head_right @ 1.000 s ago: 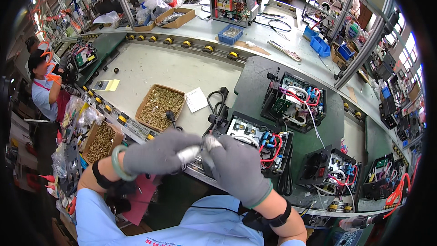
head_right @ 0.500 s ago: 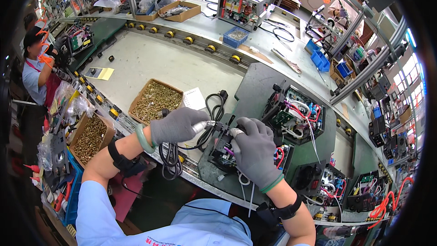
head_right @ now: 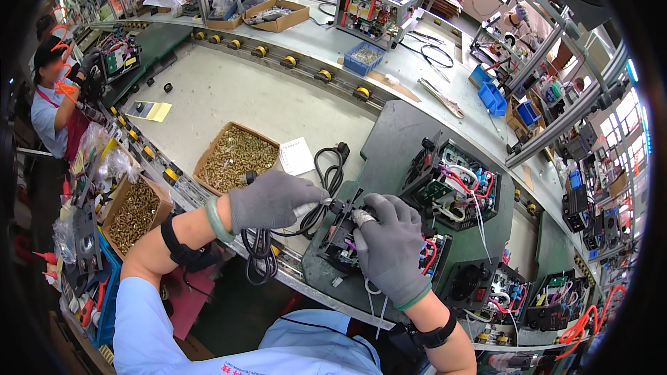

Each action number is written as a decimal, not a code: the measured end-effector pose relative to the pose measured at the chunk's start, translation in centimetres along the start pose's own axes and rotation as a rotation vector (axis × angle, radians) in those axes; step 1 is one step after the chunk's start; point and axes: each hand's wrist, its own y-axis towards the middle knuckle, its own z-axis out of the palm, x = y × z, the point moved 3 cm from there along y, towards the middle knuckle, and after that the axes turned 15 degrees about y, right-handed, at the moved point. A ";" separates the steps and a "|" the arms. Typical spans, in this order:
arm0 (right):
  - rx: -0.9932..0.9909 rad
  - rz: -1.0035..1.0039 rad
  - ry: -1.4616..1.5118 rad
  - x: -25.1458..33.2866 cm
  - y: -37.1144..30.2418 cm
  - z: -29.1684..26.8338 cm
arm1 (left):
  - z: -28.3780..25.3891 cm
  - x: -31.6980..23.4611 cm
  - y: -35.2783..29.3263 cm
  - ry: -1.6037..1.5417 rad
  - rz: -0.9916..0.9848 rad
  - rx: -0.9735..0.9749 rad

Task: The recorder is wiring and assembling internal components of solar power inverters on a factory assembly line.

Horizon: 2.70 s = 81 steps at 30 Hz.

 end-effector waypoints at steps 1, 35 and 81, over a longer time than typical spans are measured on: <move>-0.006 0.000 0.000 0.0 0.0 0.0 | -0.3 -0.1 0.3 0.112 0.022 0.074; -0.033 -0.033 0.050 -0.5 -1.1 0.6 | -0.8 1.1 1.4 -0.548 -0.447 0.137; -0.178 -0.063 0.038 -0.4 -1.1 0.7 | -1.4 -1.6 0.5 -0.247 -0.064 -0.033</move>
